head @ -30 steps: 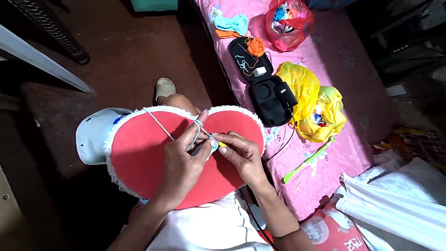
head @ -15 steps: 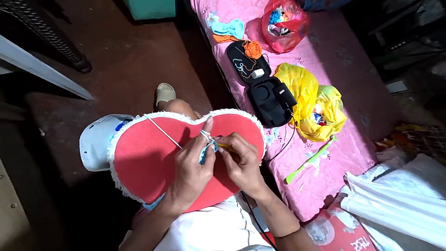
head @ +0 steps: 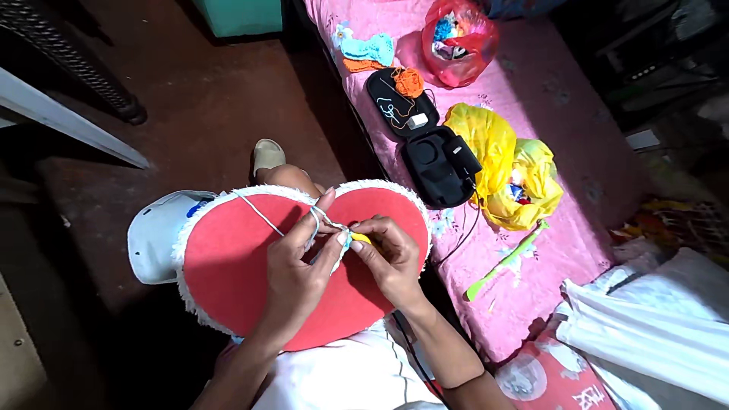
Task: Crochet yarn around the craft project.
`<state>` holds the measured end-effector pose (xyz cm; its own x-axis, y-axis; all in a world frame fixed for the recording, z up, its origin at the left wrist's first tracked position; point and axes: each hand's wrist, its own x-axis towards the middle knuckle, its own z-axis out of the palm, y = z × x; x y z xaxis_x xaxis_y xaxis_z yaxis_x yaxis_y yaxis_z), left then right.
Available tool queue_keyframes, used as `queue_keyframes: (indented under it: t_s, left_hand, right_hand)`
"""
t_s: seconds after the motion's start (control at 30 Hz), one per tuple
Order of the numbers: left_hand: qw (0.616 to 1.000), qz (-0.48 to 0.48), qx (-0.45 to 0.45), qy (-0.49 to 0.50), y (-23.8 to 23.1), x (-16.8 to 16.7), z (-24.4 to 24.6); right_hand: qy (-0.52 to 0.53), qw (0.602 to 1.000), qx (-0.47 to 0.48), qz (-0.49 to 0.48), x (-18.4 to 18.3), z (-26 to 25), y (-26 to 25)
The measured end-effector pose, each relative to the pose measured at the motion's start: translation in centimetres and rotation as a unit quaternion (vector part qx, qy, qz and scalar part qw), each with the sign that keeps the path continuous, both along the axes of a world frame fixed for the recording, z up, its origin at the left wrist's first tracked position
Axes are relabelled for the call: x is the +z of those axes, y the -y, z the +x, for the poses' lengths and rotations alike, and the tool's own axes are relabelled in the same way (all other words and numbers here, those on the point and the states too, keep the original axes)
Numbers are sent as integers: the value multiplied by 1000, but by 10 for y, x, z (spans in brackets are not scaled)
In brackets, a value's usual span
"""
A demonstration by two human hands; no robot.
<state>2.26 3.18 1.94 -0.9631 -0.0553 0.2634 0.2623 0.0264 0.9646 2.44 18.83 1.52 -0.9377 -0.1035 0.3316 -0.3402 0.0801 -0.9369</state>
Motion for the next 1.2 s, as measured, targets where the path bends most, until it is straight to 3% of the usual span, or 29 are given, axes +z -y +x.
queue_keyframes:
  t_s: [0.1,0.33,0.57,0.77,0.87,0.97,1.1,1.2]
  left_hand:
    - [1000,-5,25,-9,-1,-1,2]
    - [999,-7,34,-33,4,-1,0]
    - [997,-67,-42,20,24,2,-9]
    - [986,-44,-155,51,47,-1,-20]
    - [975,-24,-209,70,54,-4,-24]
    - [973,-11,-222,64,53,-6,-24]
    - [987,-45,-150,27,36,-4,-15]
    - [995,-32,-98,11,26,-7,-9]
  right_hand:
    - [-27,999,-16,23,-4,1,2]
    - [-162,965,-94,187,-12,5,3]
    - [-200,945,-95,241,-13,3,0]
    - [-219,935,-51,275,-15,4,-11]
    - [-196,946,-18,258,-15,6,-16]
    - [-94,979,23,178,-11,8,-19]
    - [3,993,18,115,-1,13,-15]
    - [7,993,-11,121,0,16,-9]
